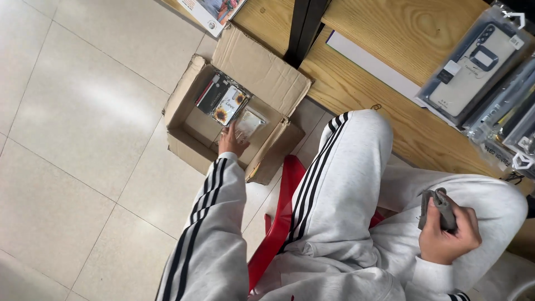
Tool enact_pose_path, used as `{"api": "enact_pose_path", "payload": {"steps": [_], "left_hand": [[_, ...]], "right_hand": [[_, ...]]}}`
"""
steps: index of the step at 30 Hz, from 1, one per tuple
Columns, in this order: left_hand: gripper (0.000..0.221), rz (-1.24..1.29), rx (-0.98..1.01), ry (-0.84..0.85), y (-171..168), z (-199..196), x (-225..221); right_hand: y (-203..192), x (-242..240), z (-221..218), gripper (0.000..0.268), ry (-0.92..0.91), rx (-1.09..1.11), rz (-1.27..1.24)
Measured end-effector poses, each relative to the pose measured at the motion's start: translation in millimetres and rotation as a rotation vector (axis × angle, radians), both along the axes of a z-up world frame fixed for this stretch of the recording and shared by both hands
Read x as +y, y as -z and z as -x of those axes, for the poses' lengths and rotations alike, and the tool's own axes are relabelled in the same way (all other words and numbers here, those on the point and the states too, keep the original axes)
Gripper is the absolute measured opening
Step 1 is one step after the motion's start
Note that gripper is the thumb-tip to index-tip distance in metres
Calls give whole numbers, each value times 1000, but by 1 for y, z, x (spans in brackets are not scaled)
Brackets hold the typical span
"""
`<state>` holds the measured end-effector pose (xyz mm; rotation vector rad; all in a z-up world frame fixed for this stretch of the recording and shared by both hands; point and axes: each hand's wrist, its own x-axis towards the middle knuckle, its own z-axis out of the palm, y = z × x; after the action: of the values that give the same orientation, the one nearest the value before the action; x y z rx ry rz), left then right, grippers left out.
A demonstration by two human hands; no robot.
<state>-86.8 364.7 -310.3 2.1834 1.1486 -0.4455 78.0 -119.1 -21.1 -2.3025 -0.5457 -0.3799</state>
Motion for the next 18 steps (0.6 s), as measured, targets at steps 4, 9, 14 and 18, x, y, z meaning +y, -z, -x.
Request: {"api": "enact_pose_path", "payload": {"steps": [4, 9, 14, 18], "left_hand": [[83, 22, 72, -21, 19, -21, -16], [63, -158, 136, -71, 67, -39, -24], [67, -225, 199, -43, 90, -49, -24], [101, -237, 361, 0, 136, -49, -25]], "right_hand": [[7, -4, 0, 15, 47, 18, 30], [6, -3, -2, 14, 44, 18, 52], [1, 4, -2, 14, 75, 45, 45], [-4, 9, -7, 14, 84, 65, 32]]}}
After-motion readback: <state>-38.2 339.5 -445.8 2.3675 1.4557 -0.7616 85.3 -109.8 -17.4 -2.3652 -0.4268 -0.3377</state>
